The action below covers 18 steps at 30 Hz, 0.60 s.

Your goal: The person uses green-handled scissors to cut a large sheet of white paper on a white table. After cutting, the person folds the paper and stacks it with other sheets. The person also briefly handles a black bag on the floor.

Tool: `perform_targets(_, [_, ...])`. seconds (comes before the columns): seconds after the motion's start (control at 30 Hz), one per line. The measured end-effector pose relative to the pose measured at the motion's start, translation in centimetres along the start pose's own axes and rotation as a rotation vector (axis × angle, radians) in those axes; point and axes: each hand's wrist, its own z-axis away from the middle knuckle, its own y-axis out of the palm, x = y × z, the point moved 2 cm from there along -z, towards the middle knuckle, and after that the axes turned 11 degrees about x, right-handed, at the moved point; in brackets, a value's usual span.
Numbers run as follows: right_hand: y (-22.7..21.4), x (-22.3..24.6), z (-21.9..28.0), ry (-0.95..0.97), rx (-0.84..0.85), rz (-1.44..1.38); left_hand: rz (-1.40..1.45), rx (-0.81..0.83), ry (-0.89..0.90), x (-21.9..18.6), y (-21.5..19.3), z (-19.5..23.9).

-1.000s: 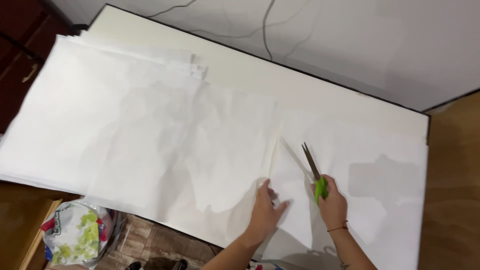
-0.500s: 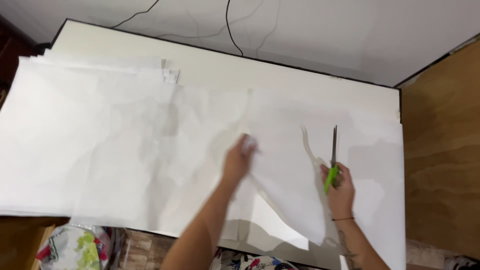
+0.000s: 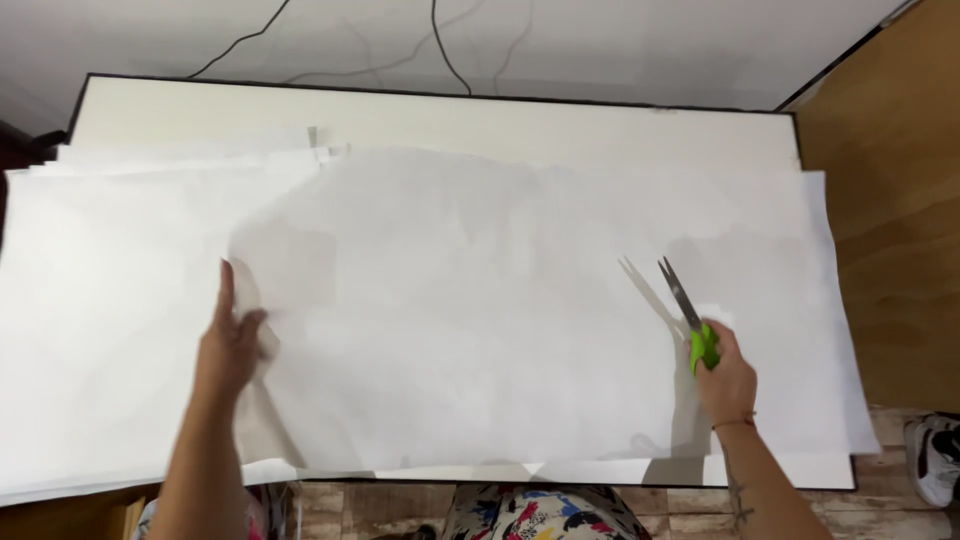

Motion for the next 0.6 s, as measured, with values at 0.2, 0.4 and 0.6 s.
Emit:
perform_targets(0.2, [-2.4, 4.4, 0.4, -0.083, 0.028, -0.08, -0.323, -0.459, 0.247, 8.2, 7.0, -3.0])
perform_targets(0.4, [-4.5, 4.0, 9.9, -0.079, 0.43, -0.567, -0.377, -0.031, 0.802, -2.7, 18.0, 6.5])
perform_targets(0.6, [0.7, -5.8, 20.3, 0.245, 1.146, -0.858, -0.552, 0.166, 1.047, -5.5, 28.2, 12.5])
